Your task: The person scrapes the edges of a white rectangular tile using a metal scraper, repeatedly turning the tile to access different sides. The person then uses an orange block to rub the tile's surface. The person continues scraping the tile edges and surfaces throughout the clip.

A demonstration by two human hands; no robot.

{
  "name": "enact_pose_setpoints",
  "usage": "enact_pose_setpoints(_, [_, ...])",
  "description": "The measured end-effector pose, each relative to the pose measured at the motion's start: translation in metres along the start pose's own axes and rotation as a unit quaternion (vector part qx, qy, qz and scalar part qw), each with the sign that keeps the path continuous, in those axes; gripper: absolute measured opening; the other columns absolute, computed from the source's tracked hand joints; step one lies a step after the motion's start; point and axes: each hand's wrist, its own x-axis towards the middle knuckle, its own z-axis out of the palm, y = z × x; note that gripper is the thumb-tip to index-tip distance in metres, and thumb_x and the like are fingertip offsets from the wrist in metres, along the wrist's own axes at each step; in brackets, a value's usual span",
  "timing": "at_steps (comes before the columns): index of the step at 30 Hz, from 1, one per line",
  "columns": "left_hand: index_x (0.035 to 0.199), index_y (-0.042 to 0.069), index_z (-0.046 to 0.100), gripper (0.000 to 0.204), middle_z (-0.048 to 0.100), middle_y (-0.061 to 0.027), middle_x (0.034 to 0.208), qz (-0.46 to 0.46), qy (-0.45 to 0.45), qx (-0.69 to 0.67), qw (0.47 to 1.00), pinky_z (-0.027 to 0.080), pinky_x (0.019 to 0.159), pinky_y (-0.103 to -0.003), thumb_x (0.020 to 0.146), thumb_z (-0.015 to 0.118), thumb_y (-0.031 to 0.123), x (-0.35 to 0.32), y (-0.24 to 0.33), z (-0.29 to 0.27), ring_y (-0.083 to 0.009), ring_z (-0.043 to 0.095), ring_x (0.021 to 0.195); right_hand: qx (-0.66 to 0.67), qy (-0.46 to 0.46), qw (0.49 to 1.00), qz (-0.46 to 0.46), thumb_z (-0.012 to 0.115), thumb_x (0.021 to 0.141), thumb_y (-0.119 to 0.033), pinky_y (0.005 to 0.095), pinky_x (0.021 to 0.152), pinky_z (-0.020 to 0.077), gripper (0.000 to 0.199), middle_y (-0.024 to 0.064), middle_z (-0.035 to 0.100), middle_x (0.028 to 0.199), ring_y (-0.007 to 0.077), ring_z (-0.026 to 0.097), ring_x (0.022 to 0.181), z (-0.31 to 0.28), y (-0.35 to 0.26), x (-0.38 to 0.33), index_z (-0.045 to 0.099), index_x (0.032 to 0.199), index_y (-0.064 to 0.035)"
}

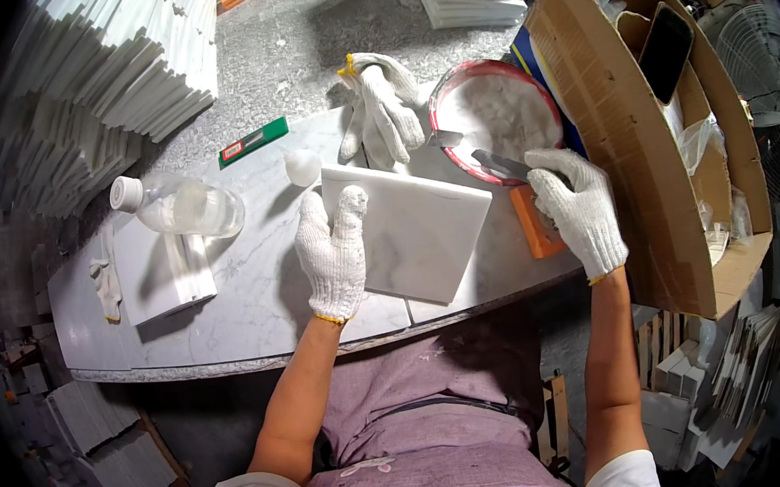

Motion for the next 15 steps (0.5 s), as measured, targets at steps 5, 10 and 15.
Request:
enact_pose_setpoints(5, [0.086, 0.001, 0.052, 0.035, 0.052, -0.0071, 0.074, -0.002, -0.001, 0.01, 1.0, 0.042, 0.064, -0.031, 0.09, 0.065, 0.033, 0.0, -0.001, 0.0, -0.0138, 0.047, 0.069, 0.033, -0.009, 0.997, 0.062, 0.062, 0.084, -0.006, 0.0221, 0.053, 0.0412, 0.022, 0.0035, 0.061, 0.076, 0.0061, 0.051, 0.058, 0.0, -0.006, 0.0, 0.068, 0.105, -0.0014])
enact_pose_setpoints(10, [0.089, 0.001, 0.054, 0.033, 0.053, -0.0047, 0.076, -0.009, -0.002, -0.003, 1.0, 0.042, 0.066, -0.028, 0.092, 0.063, 0.033, -0.002, 0.01, -0.001, -0.0117, 0.047, 0.07, 0.144, 0.007, 0.984, 0.102, 0.063, 0.085, -0.007, 0.0217, 0.051, 0.0397, 0.024, 0.004, 0.06, 0.077, 0.0066, 0.05, 0.057, -0.004, -0.006, -0.004, 0.066, 0.107, 0.0018])
enact_pose_setpoints(15, [0.082, 0.003, 0.049, 0.034, 0.047, -0.0002, 0.072, 0.025, -0.001, 0.004, 1.0, 0.039, 0.062, -0.026, 0.094, 0.059, 0.033, -0.003, 0.01, -0.001, -0.0084, 0.04, 0.069, 0.197, 0.004, 0.973, 0.121, 0.064, 0.085, -0.01, 0.0224, 0.055, 0.0411, 0.028, 0.0045, 0.06, 0.078, 0.0081, 0.051, 0.061, -0.007, -0.028, -0.02, 0.064, 0.109, 0.0033])
